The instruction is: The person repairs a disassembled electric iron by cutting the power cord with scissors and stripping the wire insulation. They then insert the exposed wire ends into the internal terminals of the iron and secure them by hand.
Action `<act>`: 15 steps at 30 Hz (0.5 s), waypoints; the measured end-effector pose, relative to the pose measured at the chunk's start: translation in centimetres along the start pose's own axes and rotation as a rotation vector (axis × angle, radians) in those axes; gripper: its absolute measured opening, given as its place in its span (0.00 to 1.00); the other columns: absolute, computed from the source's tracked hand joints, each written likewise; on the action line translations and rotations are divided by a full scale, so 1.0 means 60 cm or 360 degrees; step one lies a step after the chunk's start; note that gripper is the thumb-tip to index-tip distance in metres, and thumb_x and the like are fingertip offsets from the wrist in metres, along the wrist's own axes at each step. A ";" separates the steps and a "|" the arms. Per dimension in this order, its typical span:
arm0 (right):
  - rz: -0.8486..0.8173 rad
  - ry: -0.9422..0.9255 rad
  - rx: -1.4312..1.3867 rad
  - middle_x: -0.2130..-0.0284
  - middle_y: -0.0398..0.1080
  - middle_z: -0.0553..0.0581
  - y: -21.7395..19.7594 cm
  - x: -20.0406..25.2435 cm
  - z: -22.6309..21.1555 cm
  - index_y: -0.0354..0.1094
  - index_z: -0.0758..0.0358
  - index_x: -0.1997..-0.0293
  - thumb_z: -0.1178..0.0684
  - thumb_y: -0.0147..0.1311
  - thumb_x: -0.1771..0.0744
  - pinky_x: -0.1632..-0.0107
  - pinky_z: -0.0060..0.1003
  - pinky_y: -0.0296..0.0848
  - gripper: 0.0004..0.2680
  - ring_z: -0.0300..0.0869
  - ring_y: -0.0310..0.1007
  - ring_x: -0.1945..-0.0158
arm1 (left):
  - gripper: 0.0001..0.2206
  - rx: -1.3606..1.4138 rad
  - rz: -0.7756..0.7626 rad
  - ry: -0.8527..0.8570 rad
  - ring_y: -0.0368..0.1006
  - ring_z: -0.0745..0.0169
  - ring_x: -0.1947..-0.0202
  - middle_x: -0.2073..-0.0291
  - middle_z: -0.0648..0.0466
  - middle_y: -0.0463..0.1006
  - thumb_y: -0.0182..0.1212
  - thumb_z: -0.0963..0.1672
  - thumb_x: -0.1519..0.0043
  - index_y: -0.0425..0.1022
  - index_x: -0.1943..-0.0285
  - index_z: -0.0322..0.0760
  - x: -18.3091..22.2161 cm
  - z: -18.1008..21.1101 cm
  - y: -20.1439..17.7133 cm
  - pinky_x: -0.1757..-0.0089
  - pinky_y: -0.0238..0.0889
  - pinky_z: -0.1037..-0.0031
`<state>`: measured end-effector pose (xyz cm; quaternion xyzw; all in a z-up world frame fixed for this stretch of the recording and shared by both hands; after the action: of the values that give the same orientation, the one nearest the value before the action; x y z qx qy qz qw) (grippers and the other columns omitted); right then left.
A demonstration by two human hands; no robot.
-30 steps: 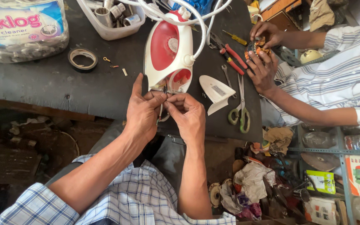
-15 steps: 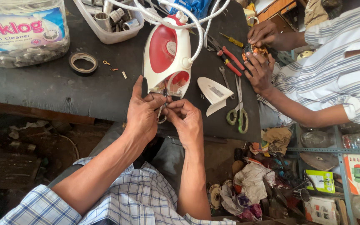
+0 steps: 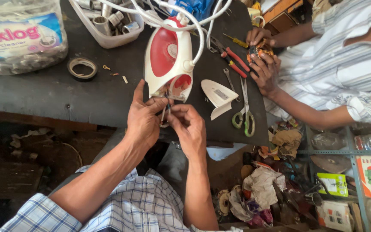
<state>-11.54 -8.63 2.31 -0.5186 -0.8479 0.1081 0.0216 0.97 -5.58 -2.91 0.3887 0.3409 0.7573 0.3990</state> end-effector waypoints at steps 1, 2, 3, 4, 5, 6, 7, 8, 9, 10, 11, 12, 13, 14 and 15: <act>0.0027 -0.0044 0.0025 0.66 0.77 0.53 0.001 -0.002 0.000 0.71 0.67 0.54 0.63 0.60 0.33 0.59 0.27 0.74 0.05 0.31 0.74 0.64 | 0.43 0.0013 -0.0008 -0.0010 0.78 0.62 0.63 0.65 0.48 0.78 0.56 0.33 0.39 0.33 0.17 0.42 0.003 -0.003 0.000 0.67 0.70 0.71; 0.0050 -0.0095 0.0047 0.66 0.76 0.53 0.003 -0.006 -0.001 0.71 0.68 0.54 0.64 0.60 0.32 0.59 0.27 0.73 0.04 0.31 0.73 0.64 | 0.43 0.0024 -0.0017 -0.0012 0.78 0.62 0.63 0.64 0.48 0.78 0.56 0.34 0.39 0.33 0.17 0.43 0.003 -0.001 0.000 0.66 0.71 0.71; 0.0080 -0.0109 0.0056 0.66 0.76 0.53 0.003 -0.007 -0.001 0.71 0.68 0.55 0.64 0.60 0.32 0.59 0.27 0.74 0.04 0.31 0.74 0.64 | 0.43 0.0035 -0.0027 -0.0013 0.78 0.63 0.63 0.64 0.48 0.78 0.56 0.34 0.38 0.33 0.17 0.43 0.004 0.000 0.001 0.65 0.71 0.71; 0.0101 -0.0127 0.0061 0.67 0.76 0.52 0.006 -0.010 0.000 0.72 0.68 0.56 0.64 0.60 0.33 0.59 0.27 0.75 0.04 0.31 0.75 0.64 | 0.43 0.0039 -0.0011 -0.0020 0.78 0.63 0.63 0.64 0.49 0.79 0.56 0.34 0.39 0.33 0.17 0.43 0.004 0.000 0.001 0.65 0.71 0.71; 0.0122 -0.0145 0.0066 0.67 0.77 0.52 0.008 -0.012 0.000 0.72 0.68 0.57 0.65 0.61 0.33 0.59 0.28 0.75 0.04 0.31 0.76 0.64 | 0.43 0.0044 0.0006 -0.0027 0.78 0.63 0.63 0.64 0.49 0.79 0.56 0.34 0.39 0.33 0.17 0.43 0.005 0.000 0.001 0.65 0.71 0.70; 0.0105 -0.0135 0.0037 0.67 0.77 0.52 0.010 -0.014 0.003 0.72 0.68 0.57 0.65 0.61 0.33 0.59 0.28 0.75 0.04 0.31 0.76 0.64 | 0.43 0.0049 0.0025 -0.0033 0.79 0.63 0.62 0.64 0.49 0.79 0.56 0.34 0.39 0.34 0.17 0.43 0.005 0.000 -0.001 0.66 0.71 0.70; 0.0087 -0.0125 0.0008 0.67 0.77 0.52 0.010 -0.016 0.006 0.71 0.68 0.57 0.65 0.60 0.33 0.59 0.27 0.75 0.04 0.31 0.76 0.64 | 0.43 0.0049 0.0014 -0.0013 0.78 0.63 0.63 0.64 0.49 0.79 0.56 0.34 0.39 0.34 0.17 0.43 0.004 0.003 -0.001 0.66 0.71 0.70; 0.0079 -0.0107 -0.0016 0.68 0.77 0.52 0.008 -0.014 0.011 0.71 0.68 0.58 0.65 0.60 0.33 0.60 0.27 0.76 0.04 0.31 0.76 0.64 | 0.43 0.0050 0.0001 -0.0006 0.77 0.63 0.63 0.65 0.49 0.78 0.56 0.34 0.38 0.33 0.17 0.43 0.004 0.000 -0.001 0.65 0.71 0.70; 0.0078 -0.0115 -0.0077 0.67 0.77 0.52 0.006 -0.013 0.015 0.71 0.68 0.57 0.65 0.60 0.34 0.59 0.27 0.75 0.04 0.31 0.76 0.64 | 0.43 0.0051 -0.0012 0.0001 0.77 0.62 0.64 0.65 0.49 0.78 0.56 0.34 0.38 0.33 0.17 0.43 0.003 -0.002 -0.001 0.65 0.71 0.70; 0.0079 -0.0128 -0.0138 0.67 0.77 0.52 0.006 -0.016 0.019 0.71 0.68 0.57 0.65 0.60 0.34 0.59 0.27 0.75 0.04 0.31 0.76 0.64 | 0.43 0.0062 -0.0015 0.0001 0.77 0.63 0.64 0.65 0.49 0.78 0.56 0.34 0.38 0.34 0.17 0.43 0.001 -0.004 0.000 0.65 0.71 0.70; 0.0080 -0.0141 -0.0198 0.66 0.77 0.52 0.005 -0.018 0.022 0.71 0.67 0.57 0.65 0.60 0.34 0.58 0.27 0.75 0.04 0.31 0.76 0.63 | 0.42 0.0074 -0.0019 0.0000 0.77 0.63 0.64 0.65 0.49 0.78 0.56 0.34 0.38 0.34 0.17 0.43 -0.001 -0.005 0.000 0.65 0.71 0.71; 0.0087 -0.0152 -0.0184 0.67 0.76 0.51 0.006 -0.019 0.024 0.71 0.68 0.57 0.65 0.60 0.33 0.58 0.27 0.75 0.04 0.31 0.75 0.64 | 0.42 0.0087 -0.0016 0.0004 0.77 0.63 0.64 0.65 0.49 0.78 0.56 0.34 0.38 0.34 0.17 0.43 -0.001 -0.006 -0.002 0.65 0.71 0.71; 0.0095 -0.0164 -0.0170 0.67 0.76 0.51 0.006 -0.019 0.027 0.71 0.68 0.57 0.65 0.61 0.33 0.58 0.27 0.74 0.04 0.31 0.75 0.64 | 0.42 0.0112 -0.0022 0.0014 0.77 0.63 0.63 0.65 0.49 0.79 0.56 0.34 0.38 0.34 0.17 0.43 -0.001 -0.006 -0.003 0.64 0.71 0.71; 0.0107 -0.0175 -0.0155 0.67 0.76 0.51 0.006 -0.019 0.028 0.71 0.68 0.57 0.65 0.61 0.33 0.58 0.26 0.74 0.04 0.31 0.74 0.64 | 0.42 0.0135 -0.0030 0.0021 0.77 0.63 0.63 0.64 0.48 0.79 0.56 0.34 0.38 0.34 0.17 0.42 -0.002 -0.006 -0.003 0.62 0.71 0.72; 0.0108 -0.0172 -0.0193 0.67 0.76 0.51 0.005 -0.020 0.031 0.72 0.68 0.57 0.65 0.61 0.33 0.58 0.26 0.74 0.04 0.30 0.74 0.63 | 0.42 0.0158 -0.0039 0.0029 0.77 0.63 0.62 0.64 0.48 0.79 0.56 0.33 0.38 0.34 0.17 0.41 -0.002 -0.007 -0.003 0.61 0.72 0.72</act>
<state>-10.99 -9.82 0.53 -0.5408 -0.8348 0.0850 -0.0593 0.73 -5.68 -3.29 0.3969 0.3863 0.7381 0.3853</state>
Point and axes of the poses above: each hand's wrist, its own x-axis away from the middle knuckle, its own y-axis out of the palm, z = x × y, the point moved 6 cm from there along -x, towards the middle knuckle
